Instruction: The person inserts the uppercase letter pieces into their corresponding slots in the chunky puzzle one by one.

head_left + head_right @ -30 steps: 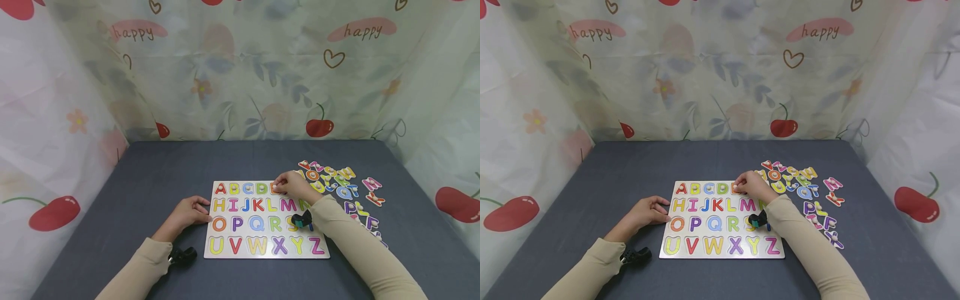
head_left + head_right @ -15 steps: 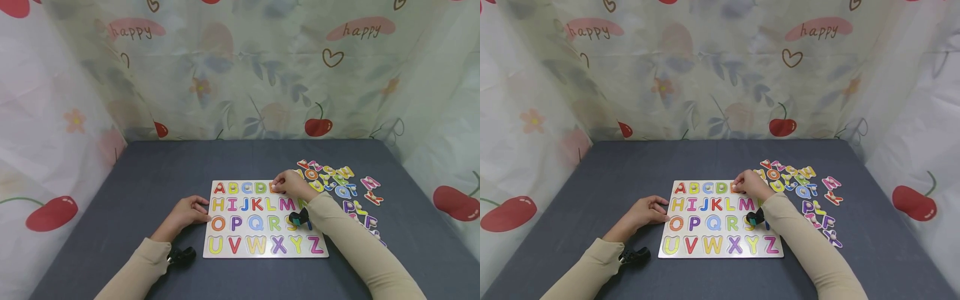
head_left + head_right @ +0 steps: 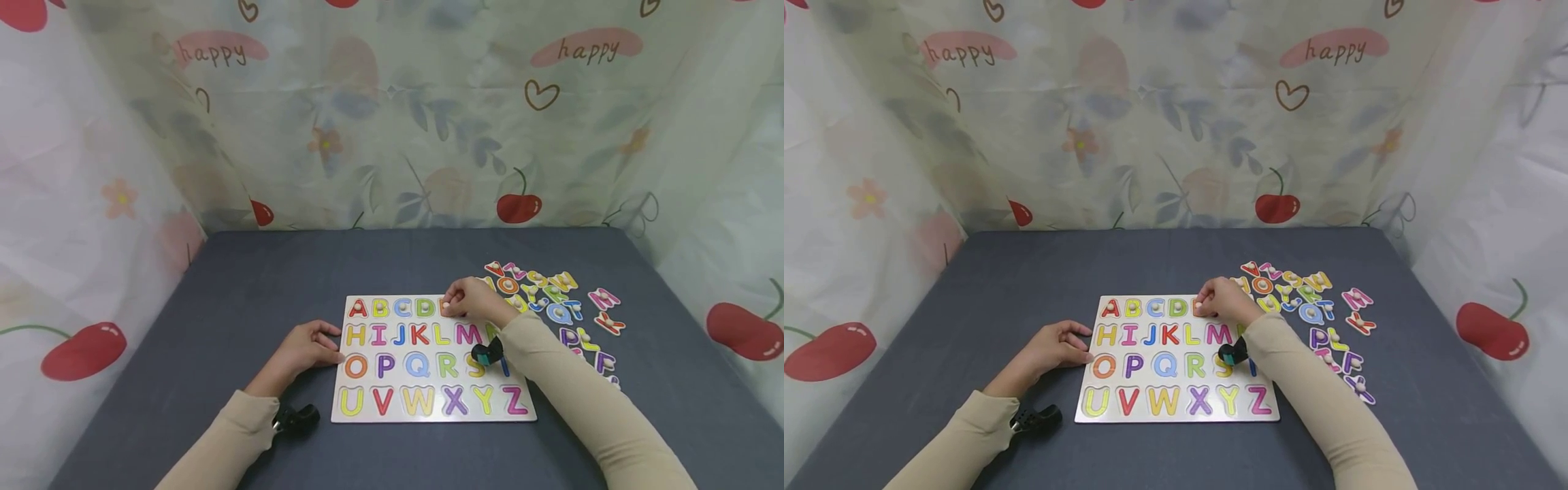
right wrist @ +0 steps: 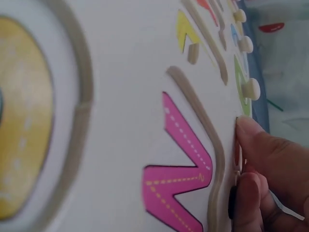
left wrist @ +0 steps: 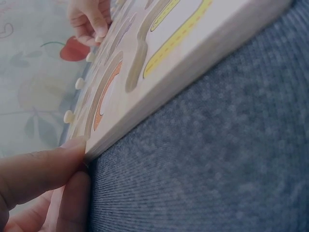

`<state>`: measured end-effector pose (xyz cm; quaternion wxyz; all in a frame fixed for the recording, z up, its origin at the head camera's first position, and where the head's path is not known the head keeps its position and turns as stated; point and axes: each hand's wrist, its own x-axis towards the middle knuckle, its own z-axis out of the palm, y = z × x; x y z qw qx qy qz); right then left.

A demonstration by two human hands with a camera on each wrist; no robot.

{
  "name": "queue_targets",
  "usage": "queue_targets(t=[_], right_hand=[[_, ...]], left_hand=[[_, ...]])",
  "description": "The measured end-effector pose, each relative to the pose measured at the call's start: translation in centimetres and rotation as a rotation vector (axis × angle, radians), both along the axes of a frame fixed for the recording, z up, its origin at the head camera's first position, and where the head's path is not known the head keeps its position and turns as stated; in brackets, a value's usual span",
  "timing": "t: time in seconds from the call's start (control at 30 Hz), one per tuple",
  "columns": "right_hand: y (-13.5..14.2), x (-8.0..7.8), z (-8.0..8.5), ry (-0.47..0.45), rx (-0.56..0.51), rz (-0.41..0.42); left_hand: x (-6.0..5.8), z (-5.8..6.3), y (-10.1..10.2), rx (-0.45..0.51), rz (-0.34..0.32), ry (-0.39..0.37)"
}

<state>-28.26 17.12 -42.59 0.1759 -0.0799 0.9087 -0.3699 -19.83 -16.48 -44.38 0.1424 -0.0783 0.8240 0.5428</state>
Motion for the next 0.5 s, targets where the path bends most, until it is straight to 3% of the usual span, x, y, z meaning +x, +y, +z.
queue_targets(t=[0.23, 0.5], right_hand=[[1.3, 0.3, 0.6, 0.016, -0.050, 0.000], [5.0, 1.0, 2.6, 0.130, -0.139, -0.062]], left_hand=[[0.0, -0.1, 0.0, -0.009, 0.009, 0.007], [0.0, -0.2, 0.0, -0.023, 0.011, 0.002]])
